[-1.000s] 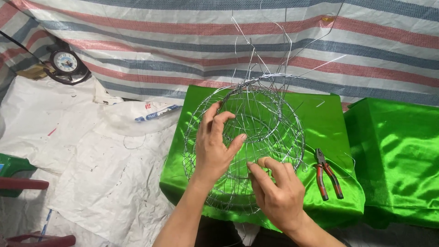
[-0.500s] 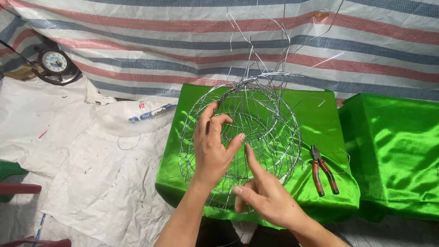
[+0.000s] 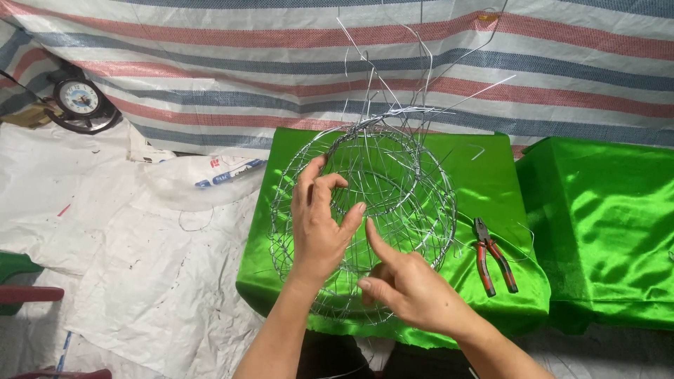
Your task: Connecting and securing metal wire elements to form a circular structure using hands and pliers.
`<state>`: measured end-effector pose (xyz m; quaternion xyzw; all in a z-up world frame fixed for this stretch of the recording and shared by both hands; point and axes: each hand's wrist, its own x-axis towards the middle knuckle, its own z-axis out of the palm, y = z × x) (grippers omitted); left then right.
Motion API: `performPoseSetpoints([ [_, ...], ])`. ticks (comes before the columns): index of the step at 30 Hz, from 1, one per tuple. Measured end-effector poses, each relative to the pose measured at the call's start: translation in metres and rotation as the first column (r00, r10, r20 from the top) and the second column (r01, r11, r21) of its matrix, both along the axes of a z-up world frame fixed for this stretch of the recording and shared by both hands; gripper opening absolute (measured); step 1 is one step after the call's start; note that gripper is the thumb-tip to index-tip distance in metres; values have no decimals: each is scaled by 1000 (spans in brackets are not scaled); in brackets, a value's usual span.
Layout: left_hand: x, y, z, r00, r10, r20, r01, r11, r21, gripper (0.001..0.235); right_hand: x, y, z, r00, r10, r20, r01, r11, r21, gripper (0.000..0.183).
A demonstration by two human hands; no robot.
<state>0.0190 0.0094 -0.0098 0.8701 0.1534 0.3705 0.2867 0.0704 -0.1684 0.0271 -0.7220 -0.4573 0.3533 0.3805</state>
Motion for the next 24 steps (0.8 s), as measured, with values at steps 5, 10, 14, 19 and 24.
performPoseSetpoints([
  [5, -3, 1, -1, 1000, -6, -22, 6, 1000, -6, 39, 10, -69, -31, 981, 41, 192, -77, 979, 188, 58],
  [10, -6, -1, -1, 1000, -27, -9, 26, 998, -49, 42, 90, -162, -153, 852, -519, 75, 512, 792, -333, 31],
  [14, -2, -8, 0, 999, -6, -54, 5, 1000, -29, 39, 104, -175, -214, 577, -559, 595, 809, 492, -322, 31],
  [19, -5, -3, 3, 997, -39, -71, 33, 996, -80, 39, 114, -175, -273, 494, -433, 754, 827, 501, -254, 34],
  [24, -5, 1, 7, 999, -46, -17, 41, 975, -221, 37, 115, -171, -268, 409, -522, 748, 863, 487, -133, 26],
])
